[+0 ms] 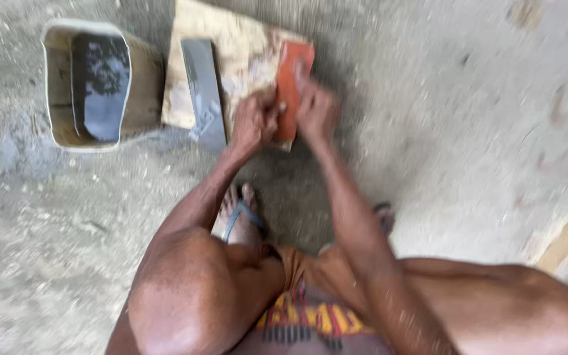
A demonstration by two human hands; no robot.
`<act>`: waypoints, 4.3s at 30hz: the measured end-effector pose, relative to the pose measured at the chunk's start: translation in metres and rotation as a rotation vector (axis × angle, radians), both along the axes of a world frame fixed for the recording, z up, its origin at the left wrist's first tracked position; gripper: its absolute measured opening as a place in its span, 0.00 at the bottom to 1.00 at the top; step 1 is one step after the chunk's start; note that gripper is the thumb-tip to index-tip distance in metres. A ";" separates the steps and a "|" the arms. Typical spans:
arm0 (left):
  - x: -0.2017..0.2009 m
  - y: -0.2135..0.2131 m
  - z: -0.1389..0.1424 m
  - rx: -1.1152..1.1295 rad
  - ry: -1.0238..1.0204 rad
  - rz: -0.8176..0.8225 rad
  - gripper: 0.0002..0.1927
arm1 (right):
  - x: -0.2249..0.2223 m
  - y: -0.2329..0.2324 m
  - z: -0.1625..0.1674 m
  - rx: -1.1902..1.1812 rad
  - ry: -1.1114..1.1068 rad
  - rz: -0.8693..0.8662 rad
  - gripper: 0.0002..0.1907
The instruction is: The person sharpens a small metal tool on a red sharpening stone placed on a wooden board. They repeatedly rub the tool's edge on the stone, occasionally dip it in a nearby container of water, and inspect the edge before continuing.
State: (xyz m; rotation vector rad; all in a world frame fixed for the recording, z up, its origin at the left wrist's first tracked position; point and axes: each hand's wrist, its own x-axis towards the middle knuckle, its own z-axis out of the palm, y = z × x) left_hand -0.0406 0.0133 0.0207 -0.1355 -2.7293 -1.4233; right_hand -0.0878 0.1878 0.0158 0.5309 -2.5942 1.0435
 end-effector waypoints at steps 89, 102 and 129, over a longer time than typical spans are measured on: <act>-0.004 -0.002 0.003 0.144 -0.190 0.030 0.17 | -0.001 -0.005 -0.007 0.092 -0.185 -0.203 0.17; -0.002 -0.001 0.000 0.083 -0.051 0.045 0.24 | 0.012 -0.010 0.005 -0.093 -0.382 -0.190 0.20; -0.002 0.003 -0.012 0.259 -0.346 0.048 0.17 | 0.015 -0.005 0.005 -0.071 -0.201 -0.130 0.16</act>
